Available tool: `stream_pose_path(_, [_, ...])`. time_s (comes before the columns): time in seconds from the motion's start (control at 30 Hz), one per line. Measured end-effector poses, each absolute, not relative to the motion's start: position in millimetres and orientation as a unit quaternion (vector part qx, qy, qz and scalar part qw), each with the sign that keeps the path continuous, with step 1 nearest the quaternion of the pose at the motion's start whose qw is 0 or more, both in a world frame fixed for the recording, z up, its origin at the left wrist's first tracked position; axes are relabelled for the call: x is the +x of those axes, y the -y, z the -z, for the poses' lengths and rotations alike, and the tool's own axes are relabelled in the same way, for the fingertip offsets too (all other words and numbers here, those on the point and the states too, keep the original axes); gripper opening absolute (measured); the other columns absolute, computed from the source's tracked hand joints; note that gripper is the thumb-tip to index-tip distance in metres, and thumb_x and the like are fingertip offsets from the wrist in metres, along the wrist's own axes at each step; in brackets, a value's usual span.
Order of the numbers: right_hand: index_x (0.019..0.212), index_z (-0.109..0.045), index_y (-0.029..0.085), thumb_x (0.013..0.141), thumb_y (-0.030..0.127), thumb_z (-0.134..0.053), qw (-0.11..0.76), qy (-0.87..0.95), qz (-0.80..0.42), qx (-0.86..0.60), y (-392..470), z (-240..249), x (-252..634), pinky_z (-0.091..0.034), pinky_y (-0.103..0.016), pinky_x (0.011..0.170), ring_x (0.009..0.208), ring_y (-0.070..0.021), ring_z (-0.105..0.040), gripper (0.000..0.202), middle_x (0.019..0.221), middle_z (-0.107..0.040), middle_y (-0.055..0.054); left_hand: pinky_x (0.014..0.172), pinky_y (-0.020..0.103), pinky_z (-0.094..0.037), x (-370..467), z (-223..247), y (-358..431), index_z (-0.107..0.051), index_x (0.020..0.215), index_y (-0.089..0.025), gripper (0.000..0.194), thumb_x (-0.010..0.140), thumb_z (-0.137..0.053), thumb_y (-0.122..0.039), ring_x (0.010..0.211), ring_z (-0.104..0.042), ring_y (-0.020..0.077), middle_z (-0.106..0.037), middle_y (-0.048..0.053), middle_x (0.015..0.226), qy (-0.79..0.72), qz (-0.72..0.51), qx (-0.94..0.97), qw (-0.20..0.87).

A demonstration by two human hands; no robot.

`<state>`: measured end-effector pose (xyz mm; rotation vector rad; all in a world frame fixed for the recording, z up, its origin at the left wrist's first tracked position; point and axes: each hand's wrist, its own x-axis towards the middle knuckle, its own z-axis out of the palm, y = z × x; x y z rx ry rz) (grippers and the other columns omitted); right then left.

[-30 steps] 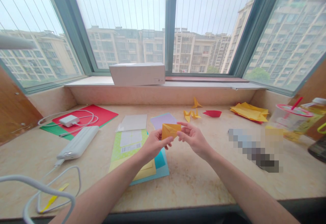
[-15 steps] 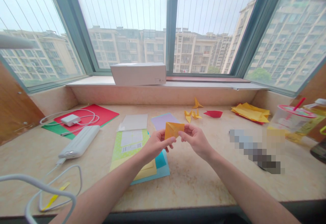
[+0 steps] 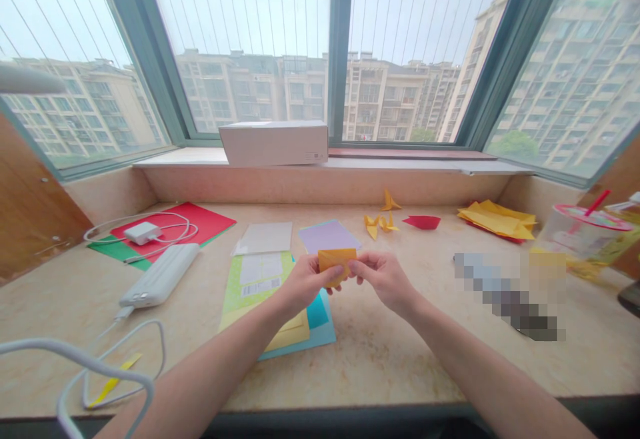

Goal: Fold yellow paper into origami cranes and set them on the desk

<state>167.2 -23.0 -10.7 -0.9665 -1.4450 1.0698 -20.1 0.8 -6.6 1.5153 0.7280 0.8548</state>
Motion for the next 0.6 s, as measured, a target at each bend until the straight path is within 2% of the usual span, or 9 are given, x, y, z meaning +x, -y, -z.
stream_pose_path(0.2, [0.072,-0.069,0.016,0.079,0.045,-0.072,0.525,0.576,-0.472,-0.412,20,12,168,-0.042,-0.025,0.049,0.049,-0.0102,-0.054,0.03,0.062,-0.066,-0.001,0.052,0.022,-0.047,-20,5,0,-0.068,0.095,-0.012,0.044,0.08,-0.068,-0.053,0.061,-0.065,0.0145,-0.068,0.008,0.085,-0.312,-0.36,0.636,0.607])
stream_pose_path(0.37, [0.086,-0.071,0.017,0.079,0.045,-0.071,0.567,0.529,-0.49,-0.398,16,12,173,-0.041,-0.024,0.049,0.047,-0.0085,-0.053,0.029,0.065,-0.066,0.0,0.051,0.023,-0.049,-18,7,-3,-0.06,0.107,-0.014,0.049,0.083,-0.062,-0.057,0.06,-0.069,0.0154,-0.068,0.011,0.102,-0.35,-0.367,0.597,0.621])
stream_pose_path(0.5, [0.088,-0.071,0.017,0.08,0.043,-0.071,0.581,0.507,-0.509,-0.382,16,9,177,-0.041,-0.024,0.051,0.048,-0.0081,-0.055,0.027,0.075,-0.07,-0.002,0.046,0.027,-0.049,-19,9,-4,-0.053,0.112,-0.017,0.053,0.089,-0.048,-0.064,0.045,-0.064,0.015,-0.072,0.013,0.097,-0.403,-0.338,0.541,0.656])
stream_pose_path(0.6, [0.089,-0.072,0.016,0.084,0.05,-0.064,0.56,0.511,-0.53,-0.379,17,7,176,-0.042,-0.026,0.053,0.053,-0.0109,-0.061,0.035,0.084,-0.072,-0.006,0.049,0.029,-0.051,-19,7,-5,-0.051,0.115,-0.016,0.056,0.09,-0.041,-0.066,0.047,-0.066,0.0174,-0.073,0.013,0.091,-0.379,-0.35,0.5,0.696])
